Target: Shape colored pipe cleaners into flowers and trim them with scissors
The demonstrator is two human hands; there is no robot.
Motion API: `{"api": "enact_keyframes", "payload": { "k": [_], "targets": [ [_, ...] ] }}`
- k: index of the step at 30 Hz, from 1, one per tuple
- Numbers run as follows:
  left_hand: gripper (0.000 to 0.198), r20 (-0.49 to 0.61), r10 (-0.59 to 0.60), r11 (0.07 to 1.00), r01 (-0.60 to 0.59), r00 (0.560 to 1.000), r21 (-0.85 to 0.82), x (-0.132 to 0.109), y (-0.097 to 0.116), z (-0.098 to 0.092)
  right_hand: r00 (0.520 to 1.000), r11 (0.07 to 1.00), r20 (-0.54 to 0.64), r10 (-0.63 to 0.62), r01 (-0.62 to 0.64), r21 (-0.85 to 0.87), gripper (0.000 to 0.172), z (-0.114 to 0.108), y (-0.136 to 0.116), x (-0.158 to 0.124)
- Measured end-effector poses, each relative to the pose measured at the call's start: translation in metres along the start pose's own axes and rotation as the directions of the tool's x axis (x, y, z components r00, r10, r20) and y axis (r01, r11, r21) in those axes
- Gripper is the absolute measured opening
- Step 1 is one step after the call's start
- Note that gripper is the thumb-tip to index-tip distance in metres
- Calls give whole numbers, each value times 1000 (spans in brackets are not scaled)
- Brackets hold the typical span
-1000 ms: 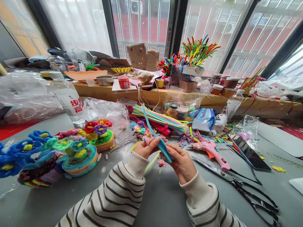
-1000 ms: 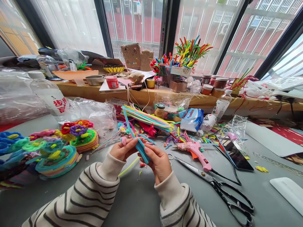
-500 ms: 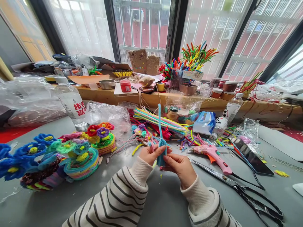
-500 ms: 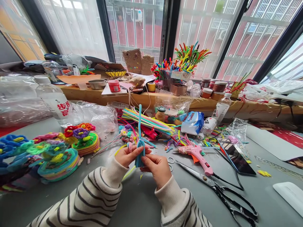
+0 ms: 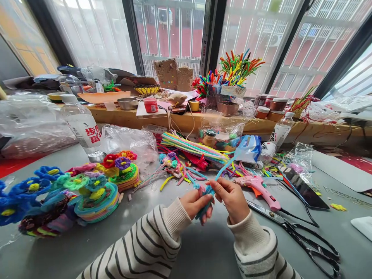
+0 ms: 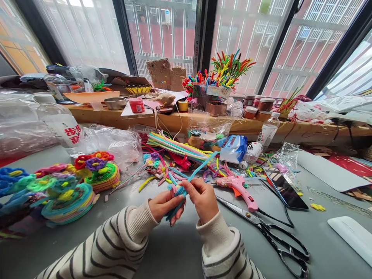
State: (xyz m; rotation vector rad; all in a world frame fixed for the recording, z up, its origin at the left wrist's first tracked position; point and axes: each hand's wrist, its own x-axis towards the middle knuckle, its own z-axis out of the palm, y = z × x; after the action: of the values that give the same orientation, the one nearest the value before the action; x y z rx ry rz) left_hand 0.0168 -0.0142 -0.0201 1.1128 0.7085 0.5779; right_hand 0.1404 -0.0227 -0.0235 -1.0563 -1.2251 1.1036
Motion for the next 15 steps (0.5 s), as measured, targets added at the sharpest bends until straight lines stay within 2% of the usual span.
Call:
{"api": "enact_keyframes", "payload": {
  "k": [5,11,15],
  "targets": [
    [44,-50,26,997,-23,998,67,1,-1,0,999,993,-43,28,-23,116,25,1,4,1],
    [41,-201,52,996,-36,978,81,4,-7,-10,991,992,-134,19,-2,123,25,-4,6,3],
    [37,-172,45,999,-44,984,12,4,-9,-14,993,994,-121,7,7,108,21,-4,3,3]
  ]
}}
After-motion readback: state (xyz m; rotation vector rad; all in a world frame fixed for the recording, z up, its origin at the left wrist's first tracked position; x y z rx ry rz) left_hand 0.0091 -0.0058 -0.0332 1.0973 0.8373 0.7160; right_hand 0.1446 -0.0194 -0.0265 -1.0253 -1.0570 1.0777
